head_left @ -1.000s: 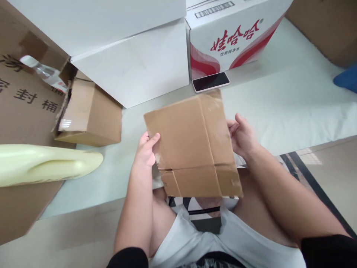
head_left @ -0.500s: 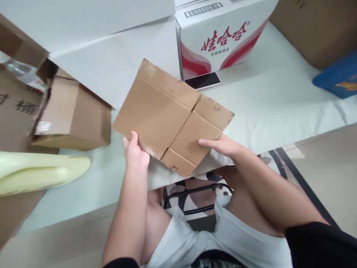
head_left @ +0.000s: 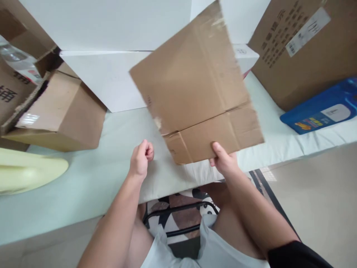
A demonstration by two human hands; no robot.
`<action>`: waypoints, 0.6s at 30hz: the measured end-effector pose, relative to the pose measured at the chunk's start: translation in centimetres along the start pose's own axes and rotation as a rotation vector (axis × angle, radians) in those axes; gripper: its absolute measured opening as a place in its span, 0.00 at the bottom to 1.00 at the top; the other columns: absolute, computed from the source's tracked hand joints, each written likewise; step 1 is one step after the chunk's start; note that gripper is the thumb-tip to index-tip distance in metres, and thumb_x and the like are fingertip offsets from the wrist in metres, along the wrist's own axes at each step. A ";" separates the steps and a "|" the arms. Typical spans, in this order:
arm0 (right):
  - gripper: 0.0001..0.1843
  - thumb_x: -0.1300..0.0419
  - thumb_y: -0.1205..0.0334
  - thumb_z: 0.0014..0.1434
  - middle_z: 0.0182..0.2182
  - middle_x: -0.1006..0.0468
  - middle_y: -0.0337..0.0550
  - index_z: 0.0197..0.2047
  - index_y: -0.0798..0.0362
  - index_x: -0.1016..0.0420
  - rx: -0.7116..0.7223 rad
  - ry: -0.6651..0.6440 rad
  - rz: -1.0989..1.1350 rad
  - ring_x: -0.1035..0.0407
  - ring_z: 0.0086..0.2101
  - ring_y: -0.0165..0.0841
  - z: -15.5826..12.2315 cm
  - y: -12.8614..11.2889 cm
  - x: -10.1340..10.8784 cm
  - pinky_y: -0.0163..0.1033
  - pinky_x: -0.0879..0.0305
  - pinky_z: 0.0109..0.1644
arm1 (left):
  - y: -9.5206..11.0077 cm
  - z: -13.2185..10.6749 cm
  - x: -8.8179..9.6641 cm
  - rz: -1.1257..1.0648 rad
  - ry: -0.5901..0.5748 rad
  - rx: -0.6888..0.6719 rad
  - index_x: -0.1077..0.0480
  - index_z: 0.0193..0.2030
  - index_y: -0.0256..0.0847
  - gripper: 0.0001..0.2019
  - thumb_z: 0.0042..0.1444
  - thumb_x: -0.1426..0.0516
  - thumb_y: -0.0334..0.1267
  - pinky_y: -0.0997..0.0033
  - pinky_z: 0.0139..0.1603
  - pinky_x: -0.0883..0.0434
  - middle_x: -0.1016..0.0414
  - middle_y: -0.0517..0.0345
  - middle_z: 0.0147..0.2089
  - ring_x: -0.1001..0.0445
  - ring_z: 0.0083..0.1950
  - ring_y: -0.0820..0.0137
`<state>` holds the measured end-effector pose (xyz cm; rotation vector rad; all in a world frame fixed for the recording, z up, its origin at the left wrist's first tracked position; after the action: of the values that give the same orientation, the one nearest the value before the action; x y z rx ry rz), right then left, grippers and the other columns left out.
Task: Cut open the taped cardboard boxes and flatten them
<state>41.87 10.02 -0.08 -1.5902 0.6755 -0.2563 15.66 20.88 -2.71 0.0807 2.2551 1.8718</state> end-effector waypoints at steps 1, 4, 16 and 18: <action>0.30 0.24 0.40 0.40 0.17 0.31 0.29 0.34 0.49 0.33 0.066 0.126 -0.017 0.43 0.11 0.24 -0.5 -1.4 1.3 0.34 0.43 0.10 | 0.1 -0.1 -0.2 0.025 -0.015 -0.004 0.48 0.16 0.44 0.28 0.54 0.45 0.60 0.71 0.22 0.57 0.58 0.67 0.16 0.57 0.18 0.78; 0.26 0.27 0.45 0.45 0.25 0.27 0.31 0.39 0.47 0.34 0.281 0.526 -0.055 0.40 0.13 0.25 -2.7 -6.5 6.5 0.33 0.44 0.09 | 0.3 -0.4 -0.3 0.081 -0.056 -0.006 0.48 0.17 0.44 0.25 0.57 0.48 0.56 0.69 0.23 0.57 0.58 0.66 0.17 0.57 0.20 0.76; 0.03 0.40 0.71 0.61 0.35 0.19 0.53 0.40 0.60 0.29 0.299 0.732 -0.781 0.31 0.17 0.25 7.2 -13.7 16.9 0.34 0.30 0.20 | 1.2 -1.1 -1.2 0.151 -0.088 -0.021 0.48 0.18 0.44 0.22 0.58 0.49 0.51 0.69 0.24 0.55 0.56 0.65 0.18 0.56 0.21 0.75; 0.09 0.42 0.74 0.61 0.41 0.18 0.65 0.46 0.65 0.26 0.357 0.629 -0.949 0.29 0.17 0.25 11.2 -14.6 15.4 0.34 0.33 0.21 | 1.0 -1.1 -1.4 0.152 -0.091 -0.013 0.47 0.18 0.44 0.22 0.56 0.48 0.52 0.69 0.24 0.56 0.56 0.66 0.19 0.56 0.21 0.76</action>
<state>64.15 10.72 8.82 -1.3691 0.2518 -1.5319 16.75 19.79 -1.35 0.3369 2.2317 1.9141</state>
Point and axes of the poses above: each hand's wrist, its own z-axis towards the middle knuckle, its own x-axis out of the back of the hand, y = z × x, the point moved 8 cm from there along z, towards the middle knuckle
